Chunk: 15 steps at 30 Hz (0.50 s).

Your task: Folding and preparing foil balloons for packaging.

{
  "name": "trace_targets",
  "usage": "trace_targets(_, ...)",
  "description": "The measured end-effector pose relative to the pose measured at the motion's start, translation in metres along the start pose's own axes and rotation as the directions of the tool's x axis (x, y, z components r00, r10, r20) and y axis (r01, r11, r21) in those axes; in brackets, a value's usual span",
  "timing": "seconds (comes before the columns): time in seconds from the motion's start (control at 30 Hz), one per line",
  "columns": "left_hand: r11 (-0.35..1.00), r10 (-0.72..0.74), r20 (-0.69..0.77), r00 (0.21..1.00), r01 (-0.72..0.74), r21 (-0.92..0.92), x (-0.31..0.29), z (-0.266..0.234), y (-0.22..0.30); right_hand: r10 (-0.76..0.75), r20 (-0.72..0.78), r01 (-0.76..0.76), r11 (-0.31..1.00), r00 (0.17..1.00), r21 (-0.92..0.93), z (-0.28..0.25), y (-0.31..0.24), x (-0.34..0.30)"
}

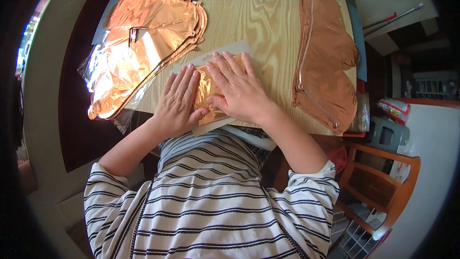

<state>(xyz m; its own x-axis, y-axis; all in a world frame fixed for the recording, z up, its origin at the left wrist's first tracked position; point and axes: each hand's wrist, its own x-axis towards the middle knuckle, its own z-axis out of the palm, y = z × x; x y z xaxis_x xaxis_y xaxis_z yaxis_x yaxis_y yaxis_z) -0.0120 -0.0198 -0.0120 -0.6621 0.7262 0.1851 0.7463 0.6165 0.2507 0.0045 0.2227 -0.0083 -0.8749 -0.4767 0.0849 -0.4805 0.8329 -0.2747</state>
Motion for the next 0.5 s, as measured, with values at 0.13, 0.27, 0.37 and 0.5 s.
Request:
trace_targets(0.13,0.997,0.058,0.061,0.996,-0.054,-0.062,0.009,-0.005,-0.01,0.046,-0.036,-0.047,0.999,0.998,-0.015,0.004,-0.001,-0.007)
trace_targets(0.27,0.987,0.076,0.143,0.987,-0.054,-0.151,0.036,-0.02,-0.014,0.195,-0.1,-0.196,0.981,0.976,-0.004,0.014,-0.014,-0.02)
trace_targets(0.37,0.999,0.031,0.062,0.998,-0.03,-0.025,0.046,-0.02,0.016,0.278,-0.075,-0.277,0.961,0.958,0.029,0.011,-0.02,-0.022)
trace_targets(0.5,0.997,-0.038,-0.057,0.998,0.034,-0.072,0.049,0.007,0.035,0.244,-0.116,-0.244,0.97,0.963,0.017,0.015,-0.012,-0.019)
